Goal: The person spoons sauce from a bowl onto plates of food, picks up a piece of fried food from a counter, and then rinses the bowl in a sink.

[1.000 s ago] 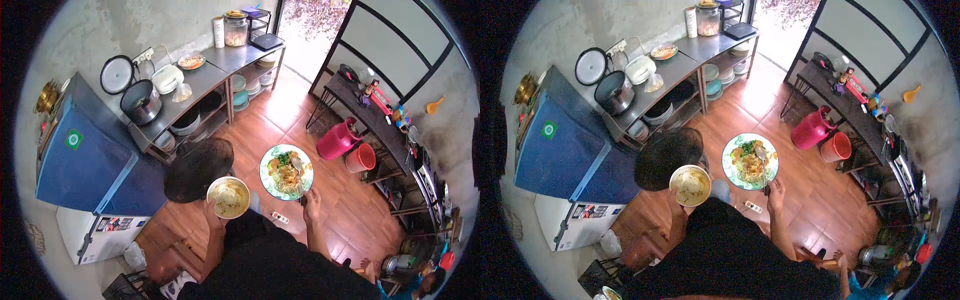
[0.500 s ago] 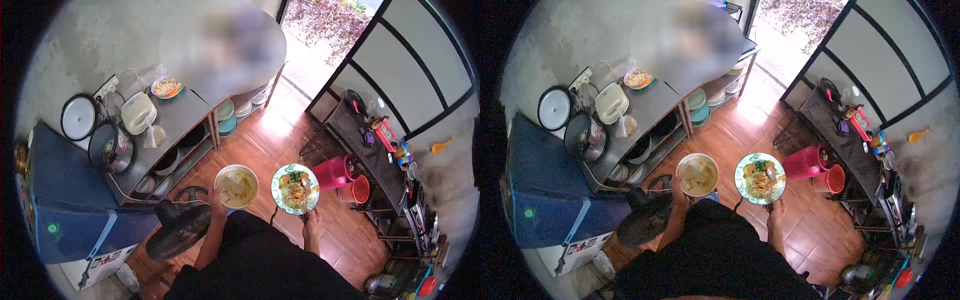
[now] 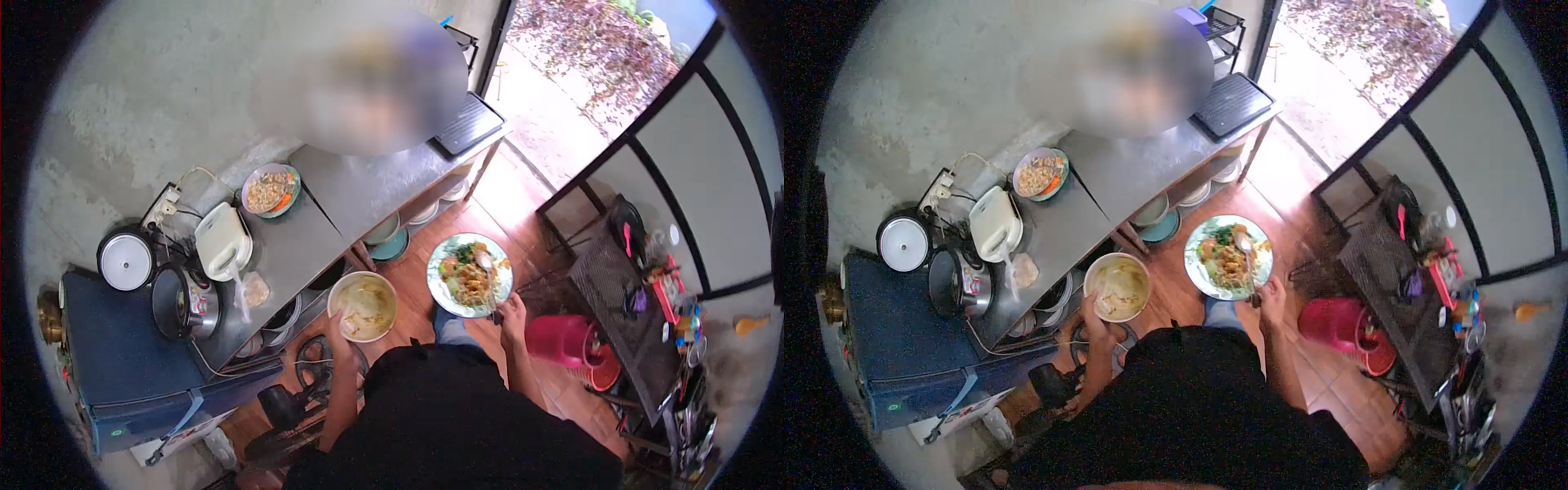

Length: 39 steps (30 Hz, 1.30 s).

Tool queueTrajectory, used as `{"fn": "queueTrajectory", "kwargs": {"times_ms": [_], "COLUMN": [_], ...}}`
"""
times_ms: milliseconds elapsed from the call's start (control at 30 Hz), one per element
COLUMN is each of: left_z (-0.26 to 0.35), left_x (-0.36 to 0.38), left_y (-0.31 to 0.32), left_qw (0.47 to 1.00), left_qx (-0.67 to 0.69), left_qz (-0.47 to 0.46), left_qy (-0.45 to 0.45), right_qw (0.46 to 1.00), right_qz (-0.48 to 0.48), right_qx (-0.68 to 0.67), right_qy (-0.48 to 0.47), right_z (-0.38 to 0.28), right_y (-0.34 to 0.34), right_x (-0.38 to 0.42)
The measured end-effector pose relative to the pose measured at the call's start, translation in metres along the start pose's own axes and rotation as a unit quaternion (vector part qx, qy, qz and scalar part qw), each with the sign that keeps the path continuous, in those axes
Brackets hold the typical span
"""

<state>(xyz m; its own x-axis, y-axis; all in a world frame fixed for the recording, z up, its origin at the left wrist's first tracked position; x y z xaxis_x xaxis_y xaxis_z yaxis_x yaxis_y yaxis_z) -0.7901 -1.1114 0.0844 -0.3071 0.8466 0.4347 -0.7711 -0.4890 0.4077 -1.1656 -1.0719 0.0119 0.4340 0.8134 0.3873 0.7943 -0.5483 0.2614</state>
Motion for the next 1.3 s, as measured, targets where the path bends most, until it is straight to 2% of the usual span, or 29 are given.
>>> {"fn": "queueTrajectory", "kwargs": {"times_ms": [67,133,200,267,333,433,500,600,667,700,867,967,1000,1033,1100,1167,1200,1267,1300], "left_z": [-0.005,-0.002,-0.011,-0.023,-0.024,-0.018,-0.036,-0.026,-0.003,0.009,0.015,-0.003,-0.005,-0.02,-0.043,-0.06,-0.071,-0.085,-0.084], "left_x": [-0.015,-0.019,-0.029,-0.045,-0.052,-0.064,-0.095,-0.125,-0.132,-0.132,-0.154,-0.161,-0.169,-0.176,-0.174,-0.175,-0.174,-0.172,-0.166], "left_y": [0.016,0.04,0.05,0.05,0.066,0.1,0.092,0.103,0.138,0.157,0.19,0.211,0.214,0.211,0.212,0.223,0.226,0.235,0.248], "left_qw": [0.998,0.99,0.987,0.978,0.975,0.962,0.965,0.97,0.982,0.983,0.981,0.976,0.974,0.975,0.968,0.962,0.955,0.945,0.946], "left_qx": [0.046,0.056,0.065,0.052,0.068,0.125,0.111,0.084,0.033,0.078,0.055,0.077,0.078,0.168,0.192,0.216,0.243,0.271,0.226], "left_qz": [0.046,0.129,0.136,0.164,0.184,0.228,0.226,0.222,0.187,0.163,0.181,0.201,0.21,0.148,0.159,0.167,0.17,0.181,0.231], "left_qy": [-0.018,0.025,0.05,0.117,0.106,0.082,0.071,0.043,0.018,-0.016,-0.029,-0.023,-0.021,-0.002,0.006,0.016,0.021,0.027,0.037], "right_qw": [0.997,0.988,0.967,0.962,0.951,0.95,0.929,0.936,0.93,0.926,0.925,0.912,0.901,0.896,0.888,0.767,0.763,0.719,0.722], "right_qz": [-0.065,-0.138,-0.222,-0.247,-0.258,-0.261,-0.313,-0.263,-0.278,-0.285,-0.283,-0.331,-0.34,-0.346,-0.354,-0.403,-0.409,-0.416,-0.455], "right_qx": [0.049,0.068,0.1,0.095,0.14,0.139,0.154,0.177,0.184,0.187,0.187,0.195,0.21,0.234,0.259,0.5,0.501,0.546,0.504], "right_qy": [0.015,0.034,0.067,0.063,0.099,0.103,0.122,0.152,0.152,0.159,0.17,0.143,0.169,0.151,0.141,-0.004,-0.003,-0.112,-0.133], "right_z": [-0.016,-0.036,-0.018,-0.013,-0.02,-0.02,-0.011,0.018,0.02,0.024,0.039,0.053,0.054,0.059,0.048,-0.001,-0.023,-0.069,-0.103], "right_y": [0.035,0.063,0.08,0.113,0.15,0.188,0.205,0.223,0.232,0.234,0.253,0.255,0.26,0.264,0.267,0.284,0.289,0.302,0.312], "right_x": [-0.064,-0.12,-0.195,-0.247,-0.277,-0.315,-0.332,-0.356,-0.359,-0.365,-0.387,-0.408,-0.413,-0.422,-0.431,-0.442,-0.446,-0.451,-0.453]}}
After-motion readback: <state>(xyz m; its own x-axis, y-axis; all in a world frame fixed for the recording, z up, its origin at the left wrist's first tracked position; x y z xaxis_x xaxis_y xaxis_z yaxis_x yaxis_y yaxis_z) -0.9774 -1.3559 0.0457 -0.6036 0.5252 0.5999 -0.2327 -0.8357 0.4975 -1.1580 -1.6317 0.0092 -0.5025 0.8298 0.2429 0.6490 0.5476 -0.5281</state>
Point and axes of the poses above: each hand's wrist, its own x-axis away from the middle knuckle, its own y-axis out of the palm, z = x × y, the point moved 2 cm from there along -x, towards the middle knuckle
